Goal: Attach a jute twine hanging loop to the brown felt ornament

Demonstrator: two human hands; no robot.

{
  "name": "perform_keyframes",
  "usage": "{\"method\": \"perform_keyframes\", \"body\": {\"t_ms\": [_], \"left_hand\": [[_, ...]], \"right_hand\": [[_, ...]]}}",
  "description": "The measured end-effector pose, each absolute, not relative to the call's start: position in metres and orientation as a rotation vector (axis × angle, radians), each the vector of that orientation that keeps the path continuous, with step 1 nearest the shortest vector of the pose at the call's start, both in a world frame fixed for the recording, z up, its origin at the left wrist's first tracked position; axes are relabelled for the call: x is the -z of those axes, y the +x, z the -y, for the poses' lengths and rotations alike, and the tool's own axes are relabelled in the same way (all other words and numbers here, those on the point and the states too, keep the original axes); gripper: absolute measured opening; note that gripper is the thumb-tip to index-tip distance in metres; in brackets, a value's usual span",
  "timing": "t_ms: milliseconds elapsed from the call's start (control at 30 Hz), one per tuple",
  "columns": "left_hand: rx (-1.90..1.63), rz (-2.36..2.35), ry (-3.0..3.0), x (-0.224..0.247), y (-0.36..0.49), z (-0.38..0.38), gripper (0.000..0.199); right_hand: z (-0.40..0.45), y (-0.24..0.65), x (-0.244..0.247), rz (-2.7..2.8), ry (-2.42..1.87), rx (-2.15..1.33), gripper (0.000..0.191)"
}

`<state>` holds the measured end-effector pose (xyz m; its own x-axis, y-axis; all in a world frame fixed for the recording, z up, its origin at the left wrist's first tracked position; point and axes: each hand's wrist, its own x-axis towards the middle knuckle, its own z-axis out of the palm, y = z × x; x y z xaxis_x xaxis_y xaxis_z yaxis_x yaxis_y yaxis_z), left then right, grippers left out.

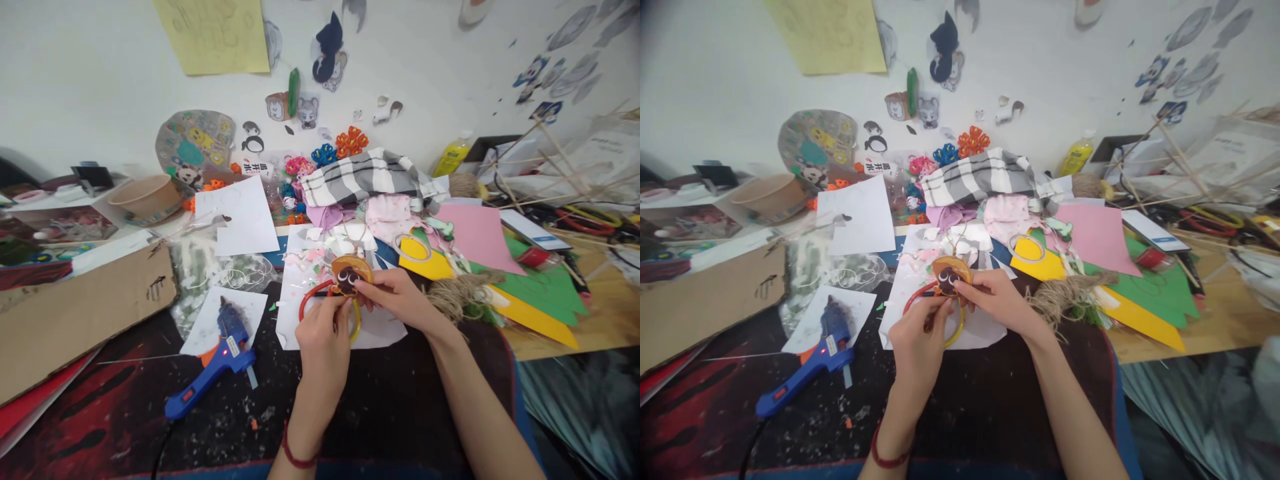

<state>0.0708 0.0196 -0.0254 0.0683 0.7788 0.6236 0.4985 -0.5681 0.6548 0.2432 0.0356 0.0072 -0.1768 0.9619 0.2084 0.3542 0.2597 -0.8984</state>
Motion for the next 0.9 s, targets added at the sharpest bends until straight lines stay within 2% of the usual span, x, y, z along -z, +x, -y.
{"method": "perform_keyframes", "body": {"t_ms": [567,900], "left_hand": [[-1.543,-1.174,2.186,0.0181,0.0691,-0.0192,0.011],[-1.521,-1.204,2.107,0.0198,0.0688,-0.0153,0.011]], "right_hand": [[-0.0319,0.2417,-0.0083,1.706,-1.239,-0.847,0.045],[-0.0297,0.2401,-0.0057,1.808,-1.207,-0.629,0.04]]}}
